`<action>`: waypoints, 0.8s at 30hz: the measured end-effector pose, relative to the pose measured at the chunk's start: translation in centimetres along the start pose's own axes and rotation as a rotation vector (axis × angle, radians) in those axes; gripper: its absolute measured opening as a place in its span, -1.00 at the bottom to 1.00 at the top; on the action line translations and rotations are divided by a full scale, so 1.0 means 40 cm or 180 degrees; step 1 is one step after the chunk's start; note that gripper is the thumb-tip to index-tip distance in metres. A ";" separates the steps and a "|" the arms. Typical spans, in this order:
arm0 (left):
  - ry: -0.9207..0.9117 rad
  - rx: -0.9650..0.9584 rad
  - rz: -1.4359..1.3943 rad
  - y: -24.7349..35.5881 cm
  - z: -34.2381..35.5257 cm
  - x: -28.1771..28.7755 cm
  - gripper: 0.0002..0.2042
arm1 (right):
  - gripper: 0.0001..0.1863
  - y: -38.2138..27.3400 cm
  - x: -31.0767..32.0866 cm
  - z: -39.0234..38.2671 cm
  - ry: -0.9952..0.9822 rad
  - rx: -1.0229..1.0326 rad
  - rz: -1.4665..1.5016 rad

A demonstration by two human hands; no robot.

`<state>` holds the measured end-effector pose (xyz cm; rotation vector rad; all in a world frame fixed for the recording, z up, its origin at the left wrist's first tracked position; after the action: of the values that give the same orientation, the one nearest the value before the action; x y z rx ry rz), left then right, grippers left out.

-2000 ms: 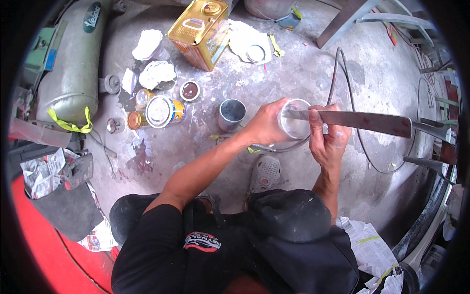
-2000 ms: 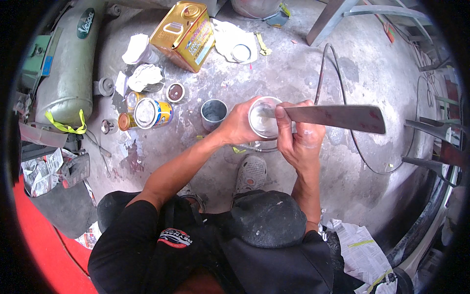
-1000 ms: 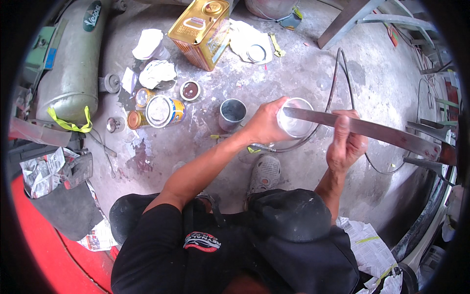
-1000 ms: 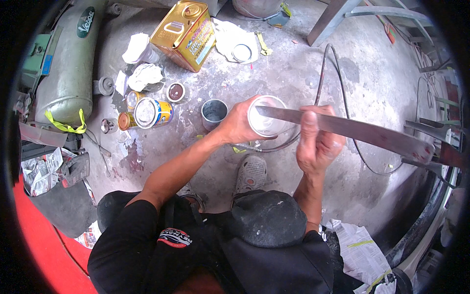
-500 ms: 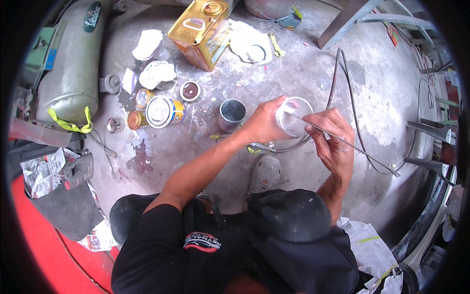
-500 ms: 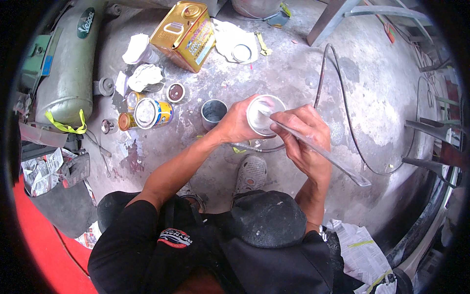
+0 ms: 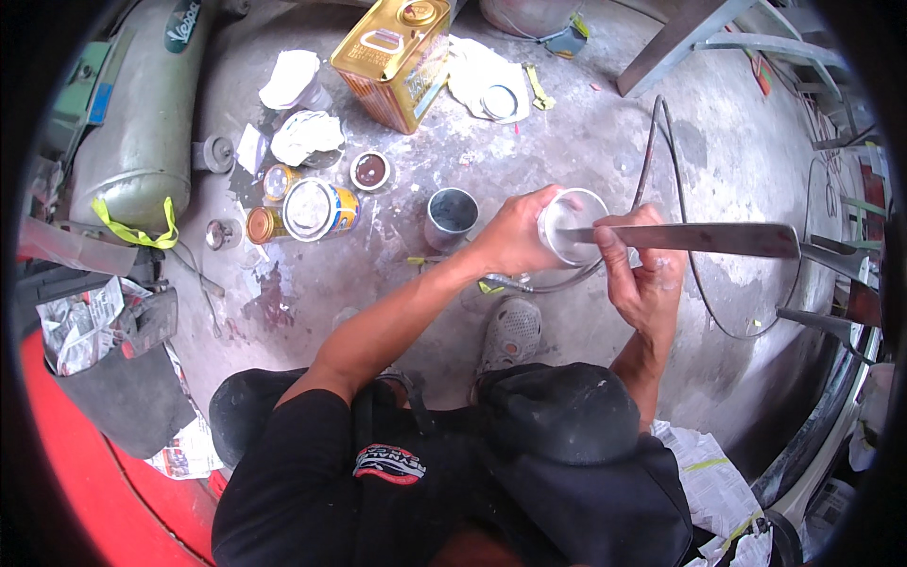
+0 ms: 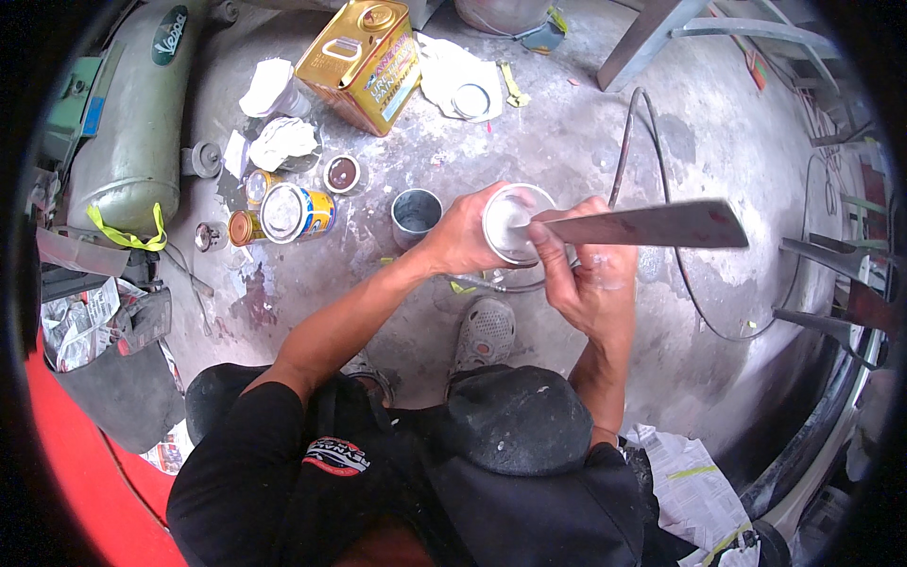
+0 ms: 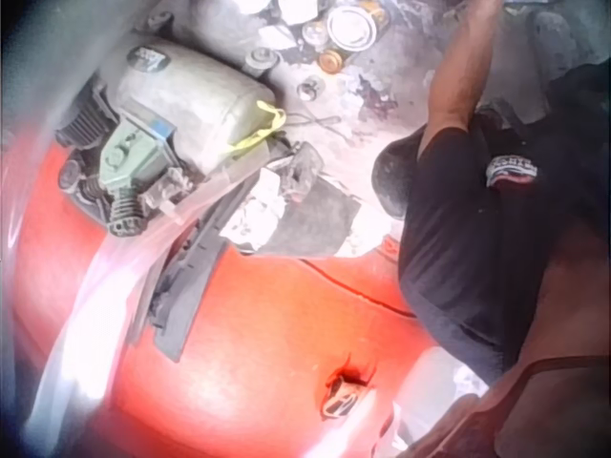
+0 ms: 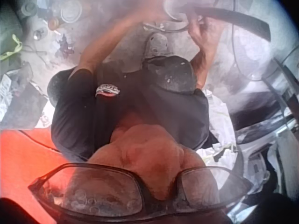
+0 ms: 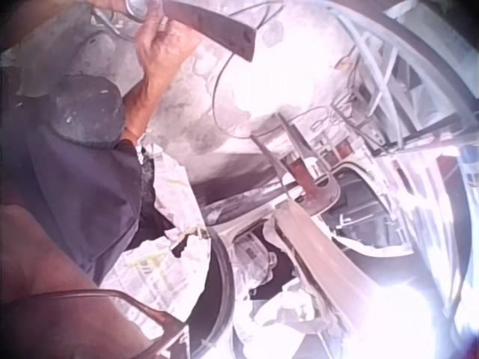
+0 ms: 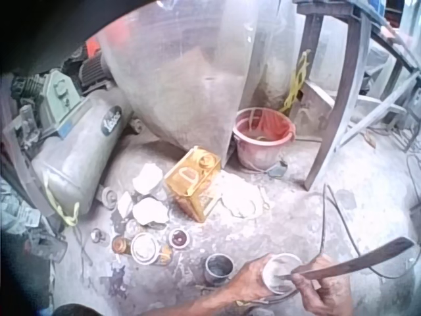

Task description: The person sits on the floor and prepares a paint mixture. They pour liquid from a large gold can into a metal cup, then use a flat metal bar to stir the contents. They also open a small paint can and add its contents to the cup, continuing to stir the mixture.

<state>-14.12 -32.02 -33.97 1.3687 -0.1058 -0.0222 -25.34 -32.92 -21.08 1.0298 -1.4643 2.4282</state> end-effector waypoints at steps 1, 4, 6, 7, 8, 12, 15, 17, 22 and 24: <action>0.0001 0.0024 -0.0016 0.000 0.000 -0.001 -0.41 | -0.94 0.001 -0.006 -0.002 -0.0108 0.0022 0.0087; -0.0050 0.0125 -0.0003 0.000 -0.005 -0.010 -0.38 | -0.95 -0.025 -0.014 0.008 0.0133 0.0235 -0.0008; -0.0147 0.0214 0.0064 -0.003 -0.005 -0.016 -0.32 | -0.95 -0.017 -0.001 0.005 0.0342 0.0238 -0.0156; -0.0150 0.0187 0.0062 -0.003 -0.006 -0.016 -0.32 | -0.95 -0.012 0.002 0.004 0.0309 0.0172 -0.0164; -0.0153 0.0160 0.0061 -0.005 -0.007 -0.015 -0.32 | -0.94 -0.010 0.006 0.001 0.0277 0.0107 -0.0173; -0.0182 0.0148 0.0172 -0.005 -0.009 -0.017 -0.32 | -0.92 -0.008 -0.007 -0.006 0.0122 0.0145 0.0120; -0.0183 0.0230 0.0083 -0.001 -0.004 -0.022 -0.33 | -0.93 -0.021 0.001 -0.001 0.0340 0.0292 -0.0112; -0.0067 0.0176 -0.0066 -0.009 -0.008 -0.015 -0.38 | -0.93 -0.014 0.009 -0.003 0.0416 0.0218 -0.0247; -0.0159 0.0240 0.0068 -0.010 -0.009 -0.020 -0.33 | -0.95 -0.016 -0.005 -0.004 0.0252 0.0322 0.0224; -0.0125 0.0174 0.0043 -0.006 -0.005 -0.020 -0.33 | -0.95 -0.011 0.011 0.001 0.0394 0.0166 -0.0035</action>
<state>-14.88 -31.82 -34.28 1.4225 -0.1497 -0.0350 -25.48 -32.81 -20.50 0.8767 -1.3598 2.4857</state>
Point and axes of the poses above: each hand's wrist, its own z-axis towards the middle knuckle, its own x-axis out of the back of the hand, y = z × x, the point moved 10 cm from there along z, towards the middle knuckle, and after that the axes turned 7 degrees about -x, right-handed, at the moved point
